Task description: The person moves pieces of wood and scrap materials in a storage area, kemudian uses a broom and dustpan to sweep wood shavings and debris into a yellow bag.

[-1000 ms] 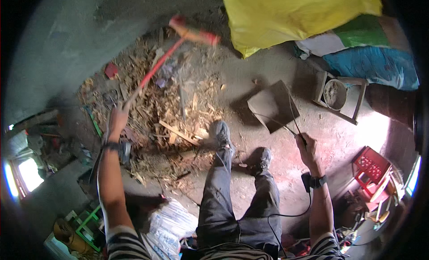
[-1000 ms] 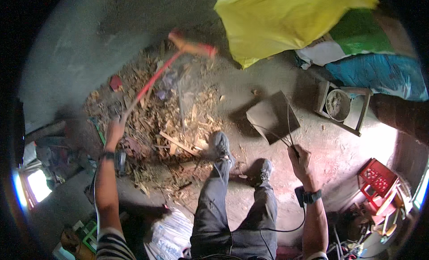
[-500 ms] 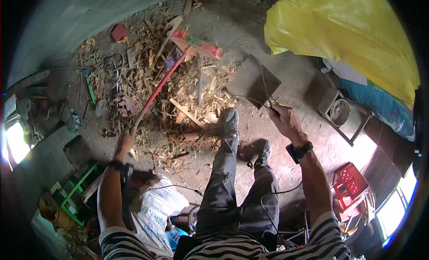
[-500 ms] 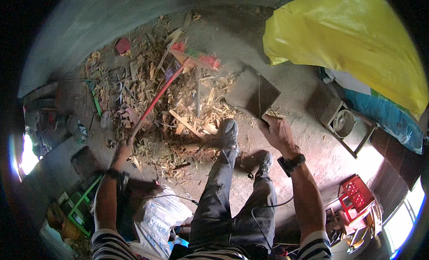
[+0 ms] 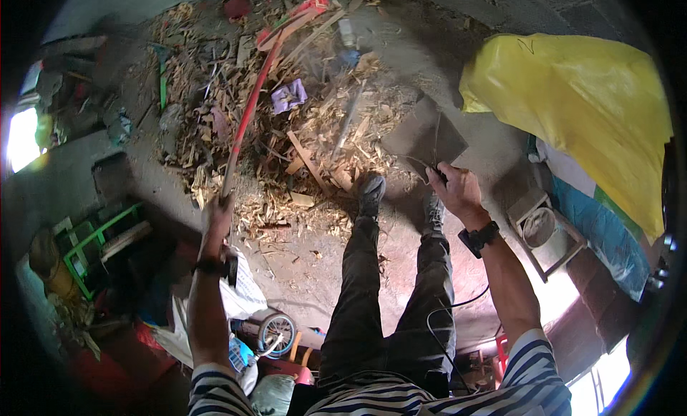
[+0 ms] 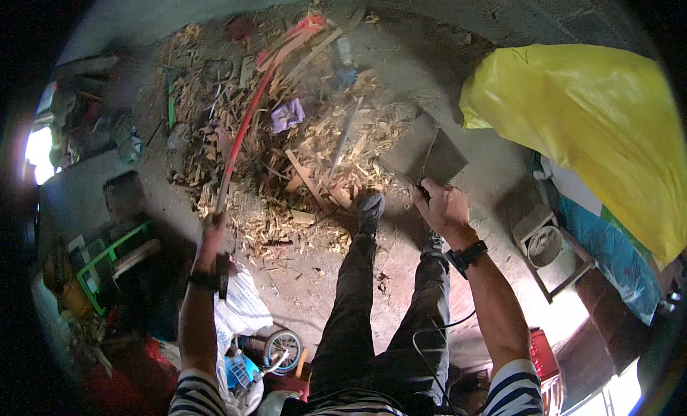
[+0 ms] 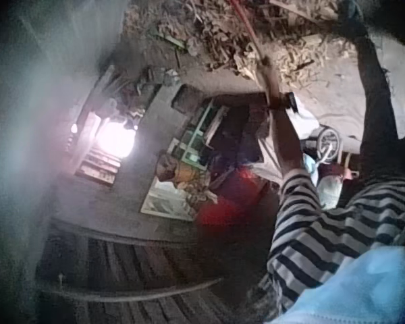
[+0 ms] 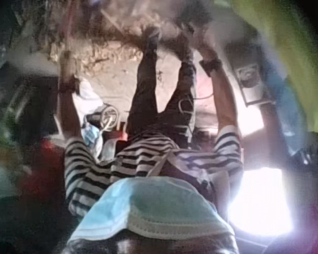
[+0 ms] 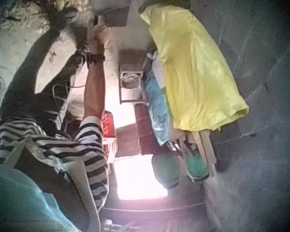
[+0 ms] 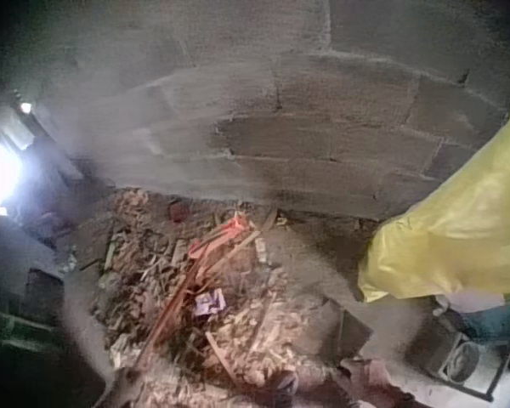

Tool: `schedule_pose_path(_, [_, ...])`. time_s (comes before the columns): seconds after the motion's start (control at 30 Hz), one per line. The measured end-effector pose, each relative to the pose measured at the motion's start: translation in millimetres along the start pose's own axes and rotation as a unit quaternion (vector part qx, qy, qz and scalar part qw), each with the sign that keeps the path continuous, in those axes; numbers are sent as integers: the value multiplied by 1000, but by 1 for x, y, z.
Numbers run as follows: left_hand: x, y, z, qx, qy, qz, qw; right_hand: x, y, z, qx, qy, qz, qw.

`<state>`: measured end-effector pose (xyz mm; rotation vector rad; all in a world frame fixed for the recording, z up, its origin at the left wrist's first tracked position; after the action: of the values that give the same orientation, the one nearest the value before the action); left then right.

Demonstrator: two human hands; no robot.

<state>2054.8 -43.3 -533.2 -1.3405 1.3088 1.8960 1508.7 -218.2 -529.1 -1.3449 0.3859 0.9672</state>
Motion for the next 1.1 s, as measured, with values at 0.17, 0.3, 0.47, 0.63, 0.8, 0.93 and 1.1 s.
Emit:
schedule_pose_path(0.17, [82,20,2,-37,-56,-172,983,8,17,3,-40,-46,20,998])
schedule_pose_path(0.3, [151,94,70,-140,-149,-83,975,9,23,13,-88,-82,20,993])
schedule_pose_path(0.47, [173,188,224,-230,-318,24,920,19,14,-8,-132,-61,10,989])
schedule_pose_path(0.63, [150,258,297,-359,-383,132,841,-14,37,-3,-134,-32,-37,990])
schedule_pose_path(0.8, [102,251,323,-376,-178,102,904,-4,31,-18,-131,-42,4,990])
schedule_pose_path(0.93, [66,205,379,-488,-93,137,857,2,30,-13,-110,-23,27,993])
schedule_pose_path(1.1, [10,103,453,-446,25,51,893,-16,36,-5,-115,-7,10,993])
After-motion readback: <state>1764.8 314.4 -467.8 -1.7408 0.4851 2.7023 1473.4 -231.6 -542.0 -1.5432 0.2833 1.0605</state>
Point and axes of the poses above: each hand's wrist, its own z-axis away from the middle knuckle, its own x-axis out of the palm, y = z × x, the point moved 9 cm from there along -z, towards the middle knuckle, and after that the axes turned 6 degrees about y, right-handed, at the moved point
